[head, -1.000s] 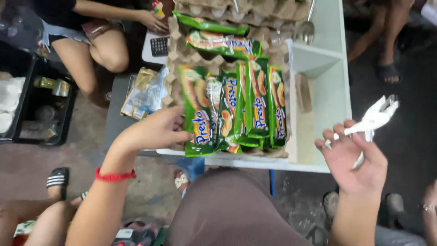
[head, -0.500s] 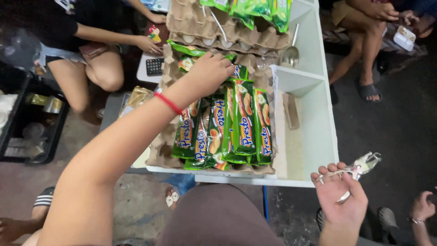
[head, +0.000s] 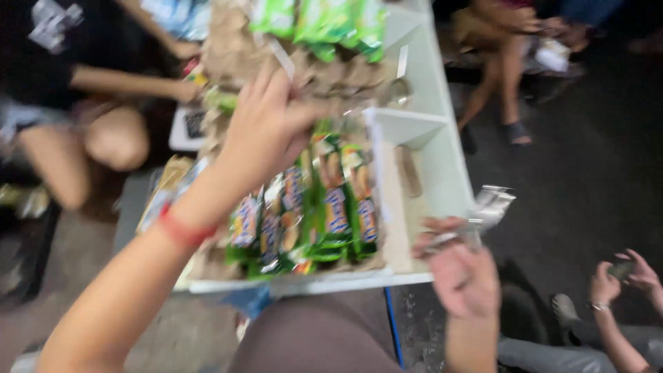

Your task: Manually assembling snack display strips by punching holes in individual packages and sliding them onto a plastic hanger.

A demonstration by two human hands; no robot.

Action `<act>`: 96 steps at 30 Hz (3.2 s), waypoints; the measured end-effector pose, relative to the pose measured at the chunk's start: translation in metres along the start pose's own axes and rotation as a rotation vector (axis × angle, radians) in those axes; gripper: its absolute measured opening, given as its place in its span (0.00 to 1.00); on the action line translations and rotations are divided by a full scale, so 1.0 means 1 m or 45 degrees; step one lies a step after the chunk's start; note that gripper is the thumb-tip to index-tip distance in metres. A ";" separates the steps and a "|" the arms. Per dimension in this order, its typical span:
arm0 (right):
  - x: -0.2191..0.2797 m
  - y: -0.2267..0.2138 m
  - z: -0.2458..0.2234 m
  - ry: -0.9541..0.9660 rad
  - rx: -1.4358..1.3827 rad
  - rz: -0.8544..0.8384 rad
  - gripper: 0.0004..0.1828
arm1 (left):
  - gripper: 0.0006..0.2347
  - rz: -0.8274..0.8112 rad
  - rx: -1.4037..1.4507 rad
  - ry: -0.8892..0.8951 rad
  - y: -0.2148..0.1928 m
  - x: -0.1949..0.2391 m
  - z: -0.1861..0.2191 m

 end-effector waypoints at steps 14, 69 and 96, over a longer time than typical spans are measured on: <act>-0.031 0.093 0.042 0.572 0.275 -0.552 0.41 | 0.20 0.220 1.655 -1.663 0.034 0.143 0.125; 0.070 0.072 0.091 0.344 0.666 -0.215 0.18 | 0.02 0.376 1.217 -1.296 0.031 0.105 0.156; 0.068 0.076 0.109 0.297 0.516 -0.189 0.08 | 0.03 0.378 1.224 -1.163 0.030 0.107 0.156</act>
Point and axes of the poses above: each hand's wrist, its own x-axis away from the middle knuckle, its own y-axis out of the palm, z = x × y, the point moved 1 cm from there along -x, towards the middle knuckle, and after that the axes turned 8 degrees about x, right-handed, at the moved point
